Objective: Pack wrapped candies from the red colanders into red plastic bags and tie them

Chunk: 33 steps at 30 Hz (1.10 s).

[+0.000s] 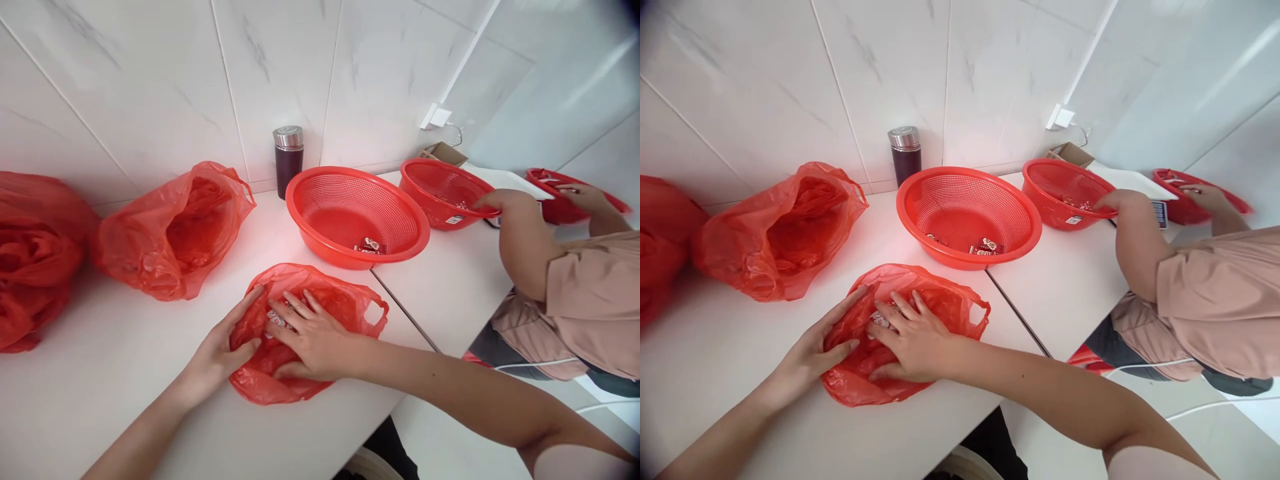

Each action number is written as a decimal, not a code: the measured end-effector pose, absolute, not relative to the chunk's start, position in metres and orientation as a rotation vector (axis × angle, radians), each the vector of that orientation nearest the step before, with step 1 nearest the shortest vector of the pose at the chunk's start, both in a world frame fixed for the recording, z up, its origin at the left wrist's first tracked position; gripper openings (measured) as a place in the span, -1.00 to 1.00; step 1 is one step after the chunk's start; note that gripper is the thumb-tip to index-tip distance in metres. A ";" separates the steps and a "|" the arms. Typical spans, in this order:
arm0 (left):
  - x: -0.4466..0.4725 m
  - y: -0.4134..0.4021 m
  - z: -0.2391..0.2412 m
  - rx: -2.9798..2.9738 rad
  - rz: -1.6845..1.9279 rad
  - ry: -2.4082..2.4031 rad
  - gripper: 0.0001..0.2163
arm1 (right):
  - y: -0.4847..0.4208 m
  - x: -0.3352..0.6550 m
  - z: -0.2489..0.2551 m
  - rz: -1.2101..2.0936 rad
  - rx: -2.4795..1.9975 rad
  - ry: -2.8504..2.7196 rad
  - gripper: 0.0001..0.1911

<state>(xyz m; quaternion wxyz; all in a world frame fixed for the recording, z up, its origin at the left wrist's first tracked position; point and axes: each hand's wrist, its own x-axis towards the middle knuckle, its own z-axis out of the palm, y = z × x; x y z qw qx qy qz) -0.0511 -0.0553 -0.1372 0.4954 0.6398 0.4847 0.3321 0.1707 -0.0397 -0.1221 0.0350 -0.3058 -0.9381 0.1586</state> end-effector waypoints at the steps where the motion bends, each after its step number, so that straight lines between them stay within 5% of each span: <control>1: -0.051 -0.056 -0.137 1.556 0.818 1.194 -0.36 | -0.036 0.170 -0.114 0.480 -0.884 -2.881 -0.27; 5: -0.049 -0.058 -0.137 1.578 0.842 1.214 -0.37 | -0.010 0.187 -0.061 0.463 -0.652 -2.745 -0.60; 8: -0.048 -0.057 -0.136 1.559 0.845 1.173 -0.35 | 0.032 0.220 -0.026 0.388 -0.952 -2.474 -0.69; 11: -0.048 -0.057 -0.137 1.539 0.853 1.165 -0.34 | 0.083 0.262 -0.019 0.285 -1.597 -2.475 -0.58; 15: -0.049 -0.057 -0.138 1.538 0.833 1.147 -0.33 | 0.124 0.303 -0.039 0.644 -2.152 -2.590 -0.42; 26: -0.049 -0.056 -0.139 1.530 0.826 1.134 -0.33 | 0.128 0.303 -0.034 0.742 -1.929 -2.318 -0.83; 33: -0.049 -0.058 -0.136 1.476 0.835 1.143 -0.31 | 0.076 0.264 -0.001 1.530 -1.108 -1.570 -0.86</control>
